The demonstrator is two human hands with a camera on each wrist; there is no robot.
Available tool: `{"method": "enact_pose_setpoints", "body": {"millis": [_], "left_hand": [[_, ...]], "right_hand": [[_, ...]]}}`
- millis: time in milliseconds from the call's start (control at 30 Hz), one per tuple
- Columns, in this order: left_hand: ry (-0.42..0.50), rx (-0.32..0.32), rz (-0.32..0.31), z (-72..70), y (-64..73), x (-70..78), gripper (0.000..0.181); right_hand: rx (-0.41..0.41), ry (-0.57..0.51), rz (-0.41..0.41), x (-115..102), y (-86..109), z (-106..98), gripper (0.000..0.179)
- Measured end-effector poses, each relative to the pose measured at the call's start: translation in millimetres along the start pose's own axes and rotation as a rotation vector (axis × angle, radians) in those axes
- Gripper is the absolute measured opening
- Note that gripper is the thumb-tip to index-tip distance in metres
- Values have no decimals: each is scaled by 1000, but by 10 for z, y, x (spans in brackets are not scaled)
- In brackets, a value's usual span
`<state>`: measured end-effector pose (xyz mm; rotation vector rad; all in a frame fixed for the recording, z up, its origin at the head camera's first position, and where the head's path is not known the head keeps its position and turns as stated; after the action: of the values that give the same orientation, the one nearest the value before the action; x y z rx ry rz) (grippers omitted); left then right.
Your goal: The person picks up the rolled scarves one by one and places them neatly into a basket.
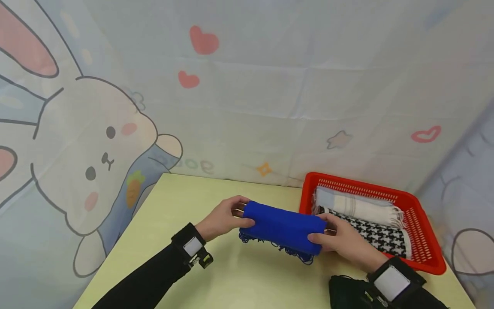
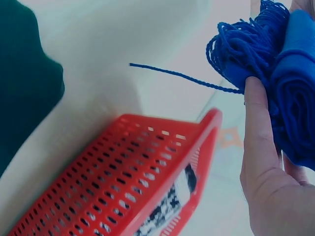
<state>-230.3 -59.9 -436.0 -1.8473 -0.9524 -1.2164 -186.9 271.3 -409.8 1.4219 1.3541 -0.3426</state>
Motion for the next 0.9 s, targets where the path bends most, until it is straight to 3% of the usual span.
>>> {"method": "enact_pose_setpoints", "body": {"millis": [167,500,900], "left_hand": [[-10,1,13,62,-132,57,60],[5,24,-27,247,-407,115,64],[-24,29,-56,465,-721,198,65]], "right_hand": [[60,66,1,-15,33,-144,85],[143,202,40,43,43,-436,90],[170,137,27,143,97,-709,87]]}}
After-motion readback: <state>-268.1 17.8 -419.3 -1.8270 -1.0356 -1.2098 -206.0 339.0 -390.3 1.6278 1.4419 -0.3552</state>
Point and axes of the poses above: each hand's wrist, its own y-axis away from the middle knuckle, its own z-axis out of the palm, x = y × z, the point moved 3 cm from there along -y, towards the middle knuckle, and after that the axes turned 12 degrees about z, right-handed, at the moved point
